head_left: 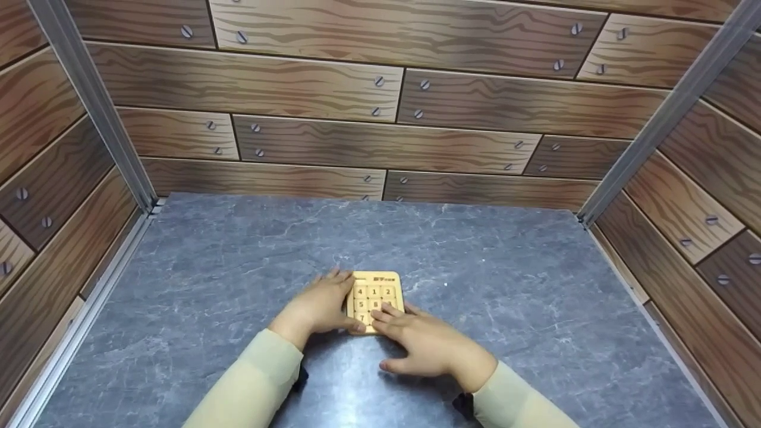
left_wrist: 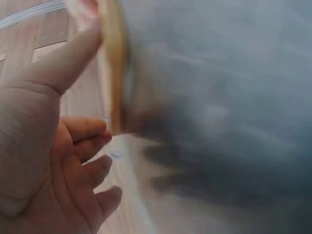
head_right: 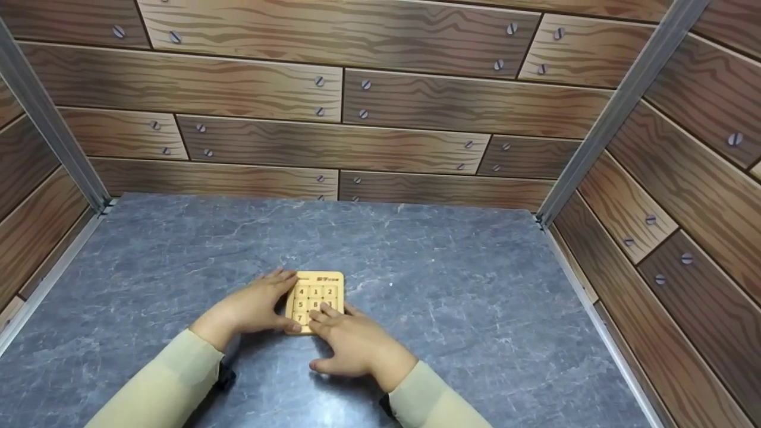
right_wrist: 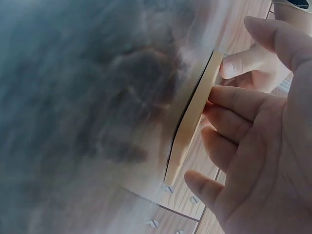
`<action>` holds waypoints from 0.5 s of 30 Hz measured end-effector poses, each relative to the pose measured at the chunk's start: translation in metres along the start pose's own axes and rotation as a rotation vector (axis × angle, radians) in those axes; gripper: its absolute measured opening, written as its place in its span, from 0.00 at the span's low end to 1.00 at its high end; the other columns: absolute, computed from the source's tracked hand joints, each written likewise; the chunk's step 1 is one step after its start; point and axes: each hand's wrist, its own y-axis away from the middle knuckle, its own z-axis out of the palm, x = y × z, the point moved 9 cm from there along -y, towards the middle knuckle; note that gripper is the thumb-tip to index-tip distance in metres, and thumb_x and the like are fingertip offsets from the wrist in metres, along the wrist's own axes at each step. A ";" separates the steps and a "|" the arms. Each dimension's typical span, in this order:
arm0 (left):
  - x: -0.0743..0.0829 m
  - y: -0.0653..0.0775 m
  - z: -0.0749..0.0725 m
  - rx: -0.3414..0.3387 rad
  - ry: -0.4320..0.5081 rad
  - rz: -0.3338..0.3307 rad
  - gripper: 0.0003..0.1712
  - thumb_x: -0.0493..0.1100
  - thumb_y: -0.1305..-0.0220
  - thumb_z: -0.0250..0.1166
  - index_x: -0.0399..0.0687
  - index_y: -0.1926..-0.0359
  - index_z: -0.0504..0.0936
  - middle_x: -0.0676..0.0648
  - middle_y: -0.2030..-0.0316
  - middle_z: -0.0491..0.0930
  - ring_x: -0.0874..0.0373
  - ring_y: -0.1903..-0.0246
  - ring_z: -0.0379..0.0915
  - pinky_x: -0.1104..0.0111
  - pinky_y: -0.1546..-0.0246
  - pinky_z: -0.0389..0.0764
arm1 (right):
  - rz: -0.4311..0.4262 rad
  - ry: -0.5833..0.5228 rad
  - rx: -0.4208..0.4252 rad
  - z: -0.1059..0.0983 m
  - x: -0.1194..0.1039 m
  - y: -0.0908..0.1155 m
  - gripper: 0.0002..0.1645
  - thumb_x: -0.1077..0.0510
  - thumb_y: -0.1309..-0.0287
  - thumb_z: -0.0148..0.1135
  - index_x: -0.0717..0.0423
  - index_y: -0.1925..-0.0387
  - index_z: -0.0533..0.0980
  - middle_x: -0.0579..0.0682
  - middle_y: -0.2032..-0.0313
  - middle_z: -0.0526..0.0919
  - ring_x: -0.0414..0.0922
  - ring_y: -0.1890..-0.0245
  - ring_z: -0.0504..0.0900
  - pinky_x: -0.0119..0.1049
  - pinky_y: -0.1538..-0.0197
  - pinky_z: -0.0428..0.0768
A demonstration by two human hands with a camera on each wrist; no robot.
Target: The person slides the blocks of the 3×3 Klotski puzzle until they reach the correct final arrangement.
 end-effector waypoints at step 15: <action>-0.004 0.000 0.005 -0.042 0.000 -0.056 0.66 0.67 0.38 0.83 0.42 0.11 0.63 0.43 0.09 0.57 0.38 0.08 0.46 0.40 0.06 0.48 | 0.073 -0.110 -0.021 0.000 0.028 0.016 0.46 0.32 0.25 0.67 0.45 0.15 0.70 0.38 0.12 0.63 0.53 0.08 0.57 0.69 0.08 0.52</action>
